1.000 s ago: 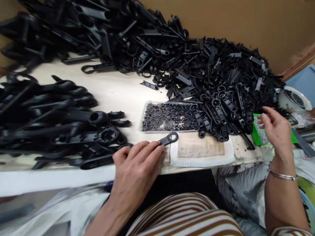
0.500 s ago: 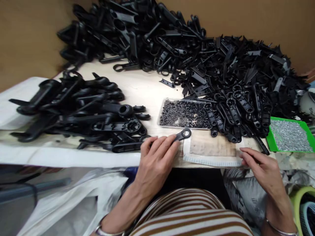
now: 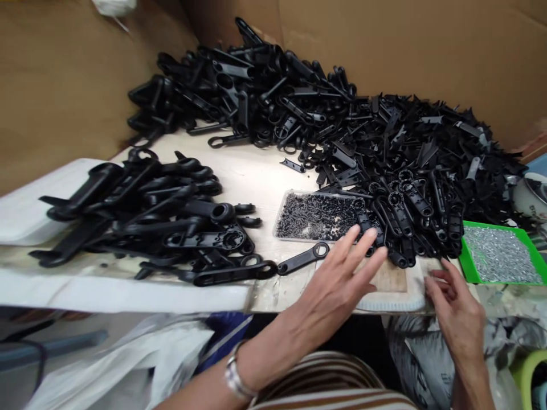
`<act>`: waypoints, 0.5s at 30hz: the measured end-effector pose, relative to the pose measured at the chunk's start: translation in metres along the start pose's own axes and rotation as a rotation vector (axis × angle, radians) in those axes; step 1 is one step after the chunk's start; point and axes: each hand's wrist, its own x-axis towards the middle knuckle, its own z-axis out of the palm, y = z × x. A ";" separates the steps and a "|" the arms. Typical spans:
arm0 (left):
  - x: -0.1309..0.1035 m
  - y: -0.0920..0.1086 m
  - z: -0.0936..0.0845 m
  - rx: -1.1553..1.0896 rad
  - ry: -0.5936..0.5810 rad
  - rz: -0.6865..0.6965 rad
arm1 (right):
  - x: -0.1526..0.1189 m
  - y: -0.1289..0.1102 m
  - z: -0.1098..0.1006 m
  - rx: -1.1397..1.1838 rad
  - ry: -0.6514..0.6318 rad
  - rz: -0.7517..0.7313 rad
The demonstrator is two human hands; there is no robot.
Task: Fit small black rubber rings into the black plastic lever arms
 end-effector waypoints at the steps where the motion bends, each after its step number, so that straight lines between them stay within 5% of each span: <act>1: 0.012 0.003 0.007 -0.010 -0.047 -0.007 | 0.002 -0.002 0.002 -0.014 -0.019 -0.015; 7: 0.064 0.007 0.041 0.053 -0.179 0.038 | 0.016 -0.011 0.016 -0.212 -0.054 -0.304; 15: 0.076 -0.001 0.048 0.025 -0.253 0.052 | 0.028 -0.024 0.033 -0.378 0.035 -0.472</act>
